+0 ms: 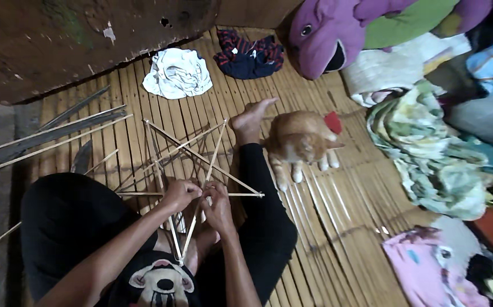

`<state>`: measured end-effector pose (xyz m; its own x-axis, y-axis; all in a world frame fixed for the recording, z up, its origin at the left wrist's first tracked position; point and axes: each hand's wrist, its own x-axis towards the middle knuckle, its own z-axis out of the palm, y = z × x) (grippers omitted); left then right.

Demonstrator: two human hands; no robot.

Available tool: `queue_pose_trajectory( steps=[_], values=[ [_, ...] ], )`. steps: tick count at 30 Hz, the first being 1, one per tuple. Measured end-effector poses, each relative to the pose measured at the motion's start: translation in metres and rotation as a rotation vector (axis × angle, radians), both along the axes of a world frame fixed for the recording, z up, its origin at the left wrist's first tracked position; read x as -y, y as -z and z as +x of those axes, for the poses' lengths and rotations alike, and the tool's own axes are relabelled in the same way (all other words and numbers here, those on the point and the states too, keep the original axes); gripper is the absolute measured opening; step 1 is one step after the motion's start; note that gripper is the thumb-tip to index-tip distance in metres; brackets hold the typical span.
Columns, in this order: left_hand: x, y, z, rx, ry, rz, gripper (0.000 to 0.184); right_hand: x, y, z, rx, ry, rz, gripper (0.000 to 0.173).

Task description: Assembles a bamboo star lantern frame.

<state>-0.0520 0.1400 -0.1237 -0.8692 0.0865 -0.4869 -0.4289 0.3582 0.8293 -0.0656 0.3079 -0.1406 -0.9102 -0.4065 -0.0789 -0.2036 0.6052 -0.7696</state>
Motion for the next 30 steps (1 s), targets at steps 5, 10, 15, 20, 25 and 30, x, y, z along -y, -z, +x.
queue_pose_trajectory(
  steps=[5, 10, 15, 20, 25, 30],
  values=[
    [-0.003, 0.004, 0.004, -0.101, 0.049, -0.075, 0.020, -0.004, -0.013, -0.013, 0.158, -0.031, 0.054, 0.016],
    [-0.006, 0.002, 0.006, -0.151, 0.077, -0.157, 0.020, -0.003, -0.022, -0.021, 0.245, -0.070, 0.101, 0.017],
    [-0.009, 0.005, 0.008, -0.176, 0.062, -0.159, 0.022, -0.004, -0.028, -0.027, 0.294, -0.045, 0.105, 0.018],
    [-0.008, 0.004, 0.003, -0.052, 0.003, -0.058, 0.023, -0.013, -0.013, -0.019, 0.067, 0.060, 0.049, 0.013],
    [-0.009, 0.003, -0.001, 0.027, -0.028, -0.013, 0.020, -0.013, -0.005, -0.007, -0.135, 0.062, 0.079, 0.012],
    [-0.006, 0.005, -0.001, 0.022, -0.041, 0.002, 0.019, -0.005, 0.002, -0.003, -0.226, 0.046, 0.058, 0.010]
  ],
)
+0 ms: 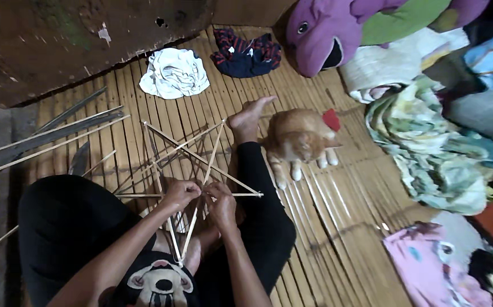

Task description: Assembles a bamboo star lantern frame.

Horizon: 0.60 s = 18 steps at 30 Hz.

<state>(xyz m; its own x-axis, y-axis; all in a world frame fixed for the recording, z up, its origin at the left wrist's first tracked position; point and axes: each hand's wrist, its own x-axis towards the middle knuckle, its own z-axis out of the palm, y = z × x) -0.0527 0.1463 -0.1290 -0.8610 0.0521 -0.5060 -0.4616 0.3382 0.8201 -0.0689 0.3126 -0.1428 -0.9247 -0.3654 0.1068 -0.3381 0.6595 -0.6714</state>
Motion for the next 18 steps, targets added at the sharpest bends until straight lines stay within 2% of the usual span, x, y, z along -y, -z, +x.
queue_pose_trajectory(
  steps=[18],
  values=[
    [-0.0035, -0.0060, 0.0063, -0.073, 0.038, -0.128, 0.021, 0.0018, -0.0072, -0.0007, 0.036, -0.047, 0.096, 0.008]
  ],
)
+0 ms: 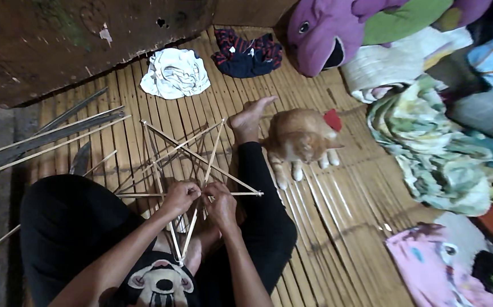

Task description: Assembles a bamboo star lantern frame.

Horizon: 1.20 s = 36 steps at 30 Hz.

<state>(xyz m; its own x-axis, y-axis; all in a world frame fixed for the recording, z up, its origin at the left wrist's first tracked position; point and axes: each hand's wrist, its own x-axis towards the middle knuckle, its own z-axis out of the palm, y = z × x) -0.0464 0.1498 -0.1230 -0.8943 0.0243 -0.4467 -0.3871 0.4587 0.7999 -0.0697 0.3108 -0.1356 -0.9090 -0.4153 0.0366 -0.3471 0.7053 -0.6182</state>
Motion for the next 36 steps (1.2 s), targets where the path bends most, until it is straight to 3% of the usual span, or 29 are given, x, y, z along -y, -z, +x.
queue_pose_trajectory(
  steps=[22, 29, 36],
  values=[
    [-0.002, -0.003, 0.003, -0.037, -0.021, -0.082, 0.022, 0.005, 0.014, -0.002, -0.157, -0.036, -0.008, 0.007],
    [0.008, -0.006, -0.008, 0.133, -0.059, 0.040, 0.022, 0.002, 0.015, -0.002, -0.219, -0.014, -0.063, 0.007],
    [0.014, 0.001, -0.010, 0.096, -0.080, 0.119, 0.019, 0.002, 0.017, -0.002, -0.226, -0.008, -0.101, 0.012]
  ],
)
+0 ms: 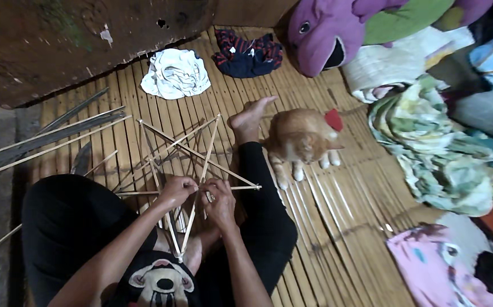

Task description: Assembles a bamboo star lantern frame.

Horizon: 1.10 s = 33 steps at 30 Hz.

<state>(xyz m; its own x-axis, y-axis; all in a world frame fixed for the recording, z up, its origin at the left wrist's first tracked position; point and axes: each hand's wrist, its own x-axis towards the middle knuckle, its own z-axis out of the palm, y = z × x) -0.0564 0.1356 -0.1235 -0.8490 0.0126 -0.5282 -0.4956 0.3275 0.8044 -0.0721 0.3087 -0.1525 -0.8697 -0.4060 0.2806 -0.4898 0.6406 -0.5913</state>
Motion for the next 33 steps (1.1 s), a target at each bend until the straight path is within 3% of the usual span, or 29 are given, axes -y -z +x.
queue_pose_trajectory(
  steps=[18, 26, 33],
  values=[
    [0.002, 0.003, 0.008, -0.052, 0.018, -0.041, 0.017, 0.008, -0.011, -0.004, 0.072, -0.078, 0.112, 0.008],
    [0.000, 0.001, 0.009, -0.085, 0.023, -0.085, 0.016, 0.012, -0.001, -0.003, -0.012, -0.045, 0.092, 0.006],
    [0.001, -0.013, -0.004, 0.135, -0.009, -0.010, 0.015, 0.018, 0.005, 0.002, -0.194, -0.009, 0.063, 0.006]
  ],
)
